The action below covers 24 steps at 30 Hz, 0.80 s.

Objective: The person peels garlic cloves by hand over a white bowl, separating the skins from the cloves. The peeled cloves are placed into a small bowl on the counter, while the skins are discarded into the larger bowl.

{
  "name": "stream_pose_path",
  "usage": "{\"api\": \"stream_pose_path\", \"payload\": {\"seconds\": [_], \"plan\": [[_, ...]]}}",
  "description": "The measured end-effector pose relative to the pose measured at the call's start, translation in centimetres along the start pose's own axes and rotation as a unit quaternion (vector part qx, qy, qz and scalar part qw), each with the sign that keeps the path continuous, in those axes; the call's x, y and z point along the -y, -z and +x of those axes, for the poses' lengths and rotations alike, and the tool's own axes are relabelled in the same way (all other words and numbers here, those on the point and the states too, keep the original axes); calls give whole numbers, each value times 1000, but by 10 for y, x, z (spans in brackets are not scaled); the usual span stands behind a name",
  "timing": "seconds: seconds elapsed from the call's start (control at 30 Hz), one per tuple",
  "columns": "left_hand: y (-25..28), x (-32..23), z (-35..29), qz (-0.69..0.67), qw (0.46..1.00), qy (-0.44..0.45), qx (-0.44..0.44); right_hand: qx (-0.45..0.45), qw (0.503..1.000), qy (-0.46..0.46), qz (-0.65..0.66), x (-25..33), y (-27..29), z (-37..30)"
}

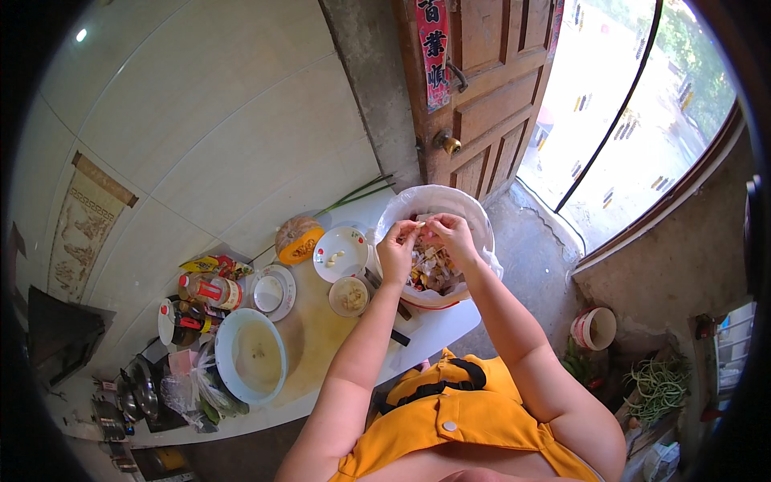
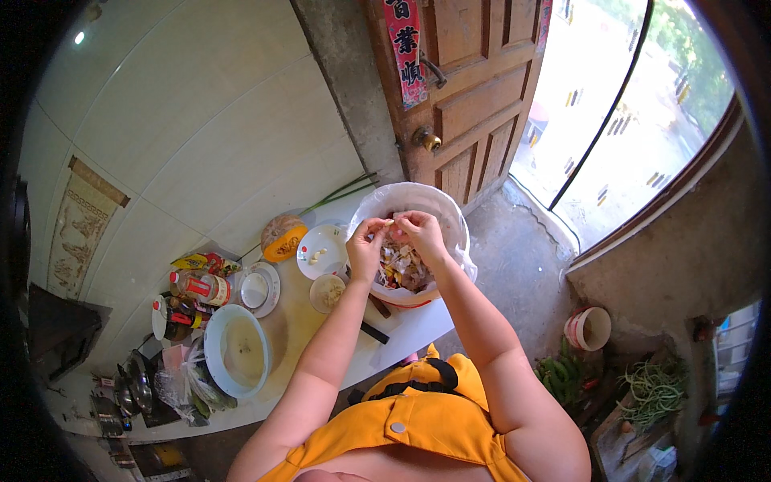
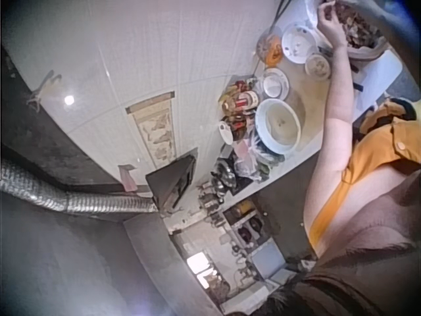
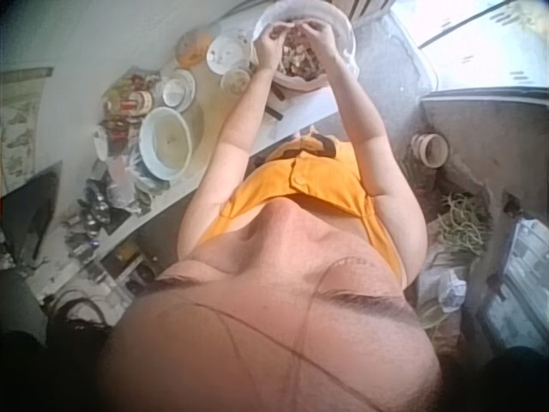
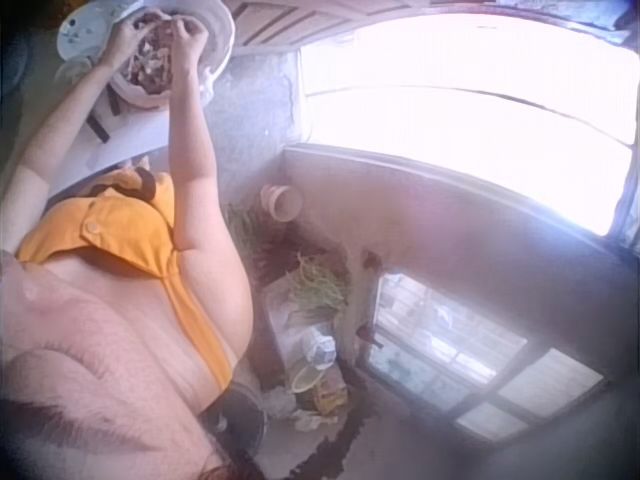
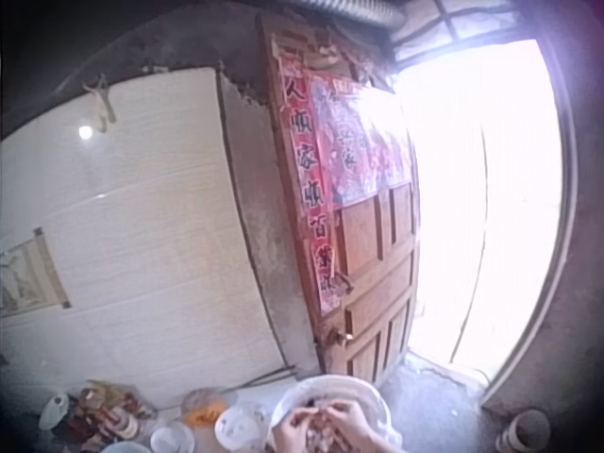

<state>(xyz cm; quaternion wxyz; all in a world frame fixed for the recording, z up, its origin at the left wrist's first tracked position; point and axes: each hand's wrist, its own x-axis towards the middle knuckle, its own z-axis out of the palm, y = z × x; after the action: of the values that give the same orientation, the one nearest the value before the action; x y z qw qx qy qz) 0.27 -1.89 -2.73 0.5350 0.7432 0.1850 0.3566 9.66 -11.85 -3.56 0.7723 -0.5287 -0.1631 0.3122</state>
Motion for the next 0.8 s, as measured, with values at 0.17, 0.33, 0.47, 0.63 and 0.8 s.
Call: {"api": "stream_pose_path", "payload": {"seconds": [0.17,0.33,0.47,0.63,0.8], "plan": [[-2,0,-1,-26,1000,14,-9,14,999,-4,39,-1,-1,1],[0,-1,0,27,999,36,18,-12,999,44,-14,-7,1,6],[-1,-8,0,24,999,23,13,-14,985,98,-144,-11,2,6],[-1,9,2,-26,998,47,16,-26,994,98,-39,-16,-2,8],[0,19,3,-148,984,98,11,-71,989,97,-87,-10,-1,7]]}}
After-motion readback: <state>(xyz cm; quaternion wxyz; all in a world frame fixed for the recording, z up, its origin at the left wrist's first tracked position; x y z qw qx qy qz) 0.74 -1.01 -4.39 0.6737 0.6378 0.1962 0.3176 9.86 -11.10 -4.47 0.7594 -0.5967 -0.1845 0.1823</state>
